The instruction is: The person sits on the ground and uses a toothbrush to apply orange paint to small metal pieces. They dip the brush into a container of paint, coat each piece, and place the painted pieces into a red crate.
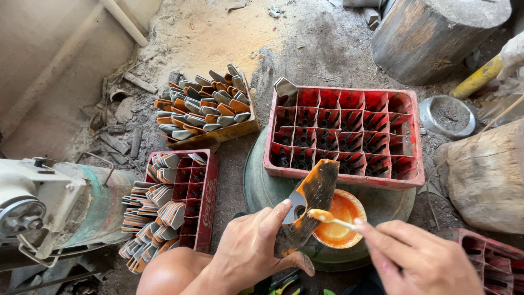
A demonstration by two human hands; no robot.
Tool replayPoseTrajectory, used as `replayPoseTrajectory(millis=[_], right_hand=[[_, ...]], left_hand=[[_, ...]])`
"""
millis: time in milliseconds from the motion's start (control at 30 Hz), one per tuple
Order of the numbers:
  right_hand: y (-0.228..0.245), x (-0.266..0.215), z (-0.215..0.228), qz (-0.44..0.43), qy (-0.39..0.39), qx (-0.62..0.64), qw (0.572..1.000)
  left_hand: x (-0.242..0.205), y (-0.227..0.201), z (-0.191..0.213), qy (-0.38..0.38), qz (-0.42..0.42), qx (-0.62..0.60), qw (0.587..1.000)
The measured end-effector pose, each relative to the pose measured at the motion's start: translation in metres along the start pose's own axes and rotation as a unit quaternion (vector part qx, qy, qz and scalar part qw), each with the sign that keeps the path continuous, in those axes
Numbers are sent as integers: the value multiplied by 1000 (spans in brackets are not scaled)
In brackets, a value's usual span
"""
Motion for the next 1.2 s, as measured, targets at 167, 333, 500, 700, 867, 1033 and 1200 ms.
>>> replayPoseTrajectory(millis=[167, 333, 500, 700, 867, 1033, 1200], right_hand=[[11, 12, 3, 155, 43, 82, 983], [-19, 0, 30, -146, 42, -41, 988], [-14, -4, 13, -83, -7, 102, 991], [22, 19, -4, 117, 79, 136, 981], [28, 22, -1, 76, 36, 138, 987], [20, 7, -30, -257, 89, 359, 893], [36, 3, -60, -80, -39, 619, 780]], left_hand=[[4, 0, 3, 4, 4, -13, 1000], [6, 0, 7, 30, 25, -18, 999], [11, -2, 10, 105, 9, -57, 993], [16, -9, 3, 162, -10, -96, 982], [11, -13, 8, 97, 79, -199, 972], [4, -29, -17, 43, 230, -421, 876], [-12, -49, -70, 20, 239, -656, 715]])
Point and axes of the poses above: each hand's wrist, its own x-axis towards the middle knuckle, its own z-axis out of the back of the hand, y = z × x, the point moved 1 cm from there along x, towards the middle knuckle, and after that the axes turned 8 degrees about y, right-handed, at the moved point
